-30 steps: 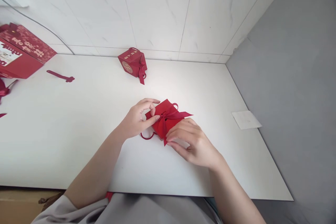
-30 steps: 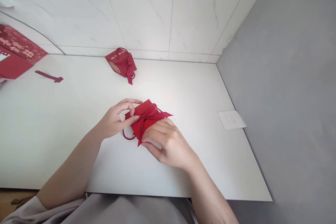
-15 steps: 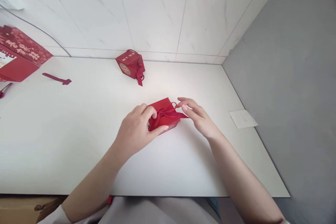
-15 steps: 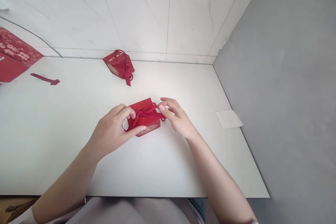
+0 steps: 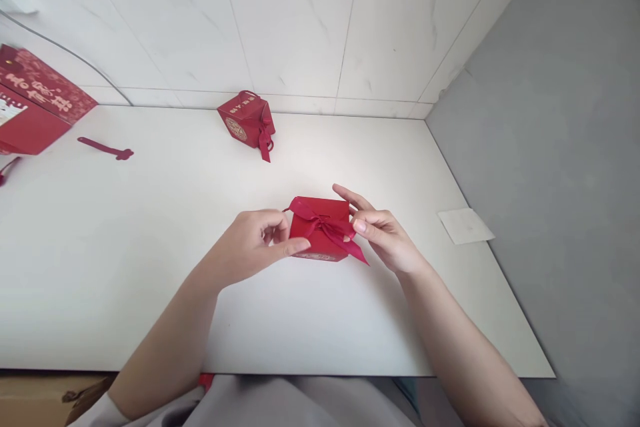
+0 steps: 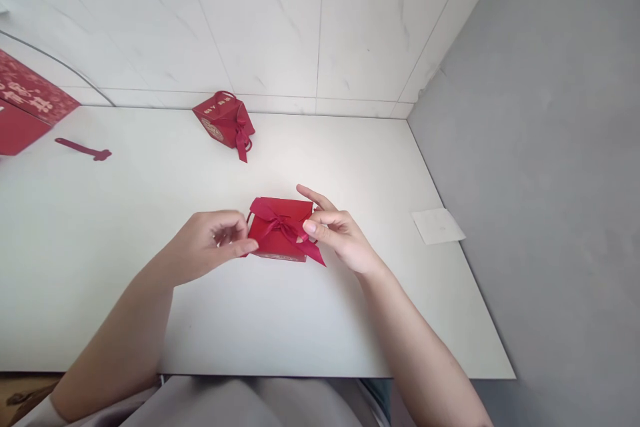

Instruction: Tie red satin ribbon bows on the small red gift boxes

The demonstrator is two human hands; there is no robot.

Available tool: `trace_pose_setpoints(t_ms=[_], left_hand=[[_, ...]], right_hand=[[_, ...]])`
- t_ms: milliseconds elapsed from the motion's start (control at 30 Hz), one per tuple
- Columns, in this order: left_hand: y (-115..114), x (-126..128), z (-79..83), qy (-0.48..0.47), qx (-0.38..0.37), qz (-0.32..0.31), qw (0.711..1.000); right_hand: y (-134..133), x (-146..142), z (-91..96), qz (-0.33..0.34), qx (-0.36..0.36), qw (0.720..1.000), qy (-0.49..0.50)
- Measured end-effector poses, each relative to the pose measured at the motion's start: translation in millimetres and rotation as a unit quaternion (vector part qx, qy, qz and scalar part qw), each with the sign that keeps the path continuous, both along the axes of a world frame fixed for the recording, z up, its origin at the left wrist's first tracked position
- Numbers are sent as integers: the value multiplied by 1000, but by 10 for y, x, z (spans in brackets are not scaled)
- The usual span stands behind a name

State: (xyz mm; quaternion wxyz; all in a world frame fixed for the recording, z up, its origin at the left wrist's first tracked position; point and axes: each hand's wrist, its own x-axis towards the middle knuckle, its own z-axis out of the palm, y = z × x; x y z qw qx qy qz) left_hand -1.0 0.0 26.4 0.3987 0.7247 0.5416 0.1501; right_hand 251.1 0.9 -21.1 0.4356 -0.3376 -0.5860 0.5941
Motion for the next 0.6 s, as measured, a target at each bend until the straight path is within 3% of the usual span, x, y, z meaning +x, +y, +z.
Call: trace_pose_setpoints(t_ms=[67,200,600], left_hand=[[9,-14,13,26,-101,23,994],[55,-22,17,-2,-262,3,965],[58,-19,61,-18,-368,-89,925]], right_hand=[[-18,5,4,-4,-7,1000,-5],[-34,6,36,4,-6,999,-34],[-57,-1,64,-6,-14,999,-45]])
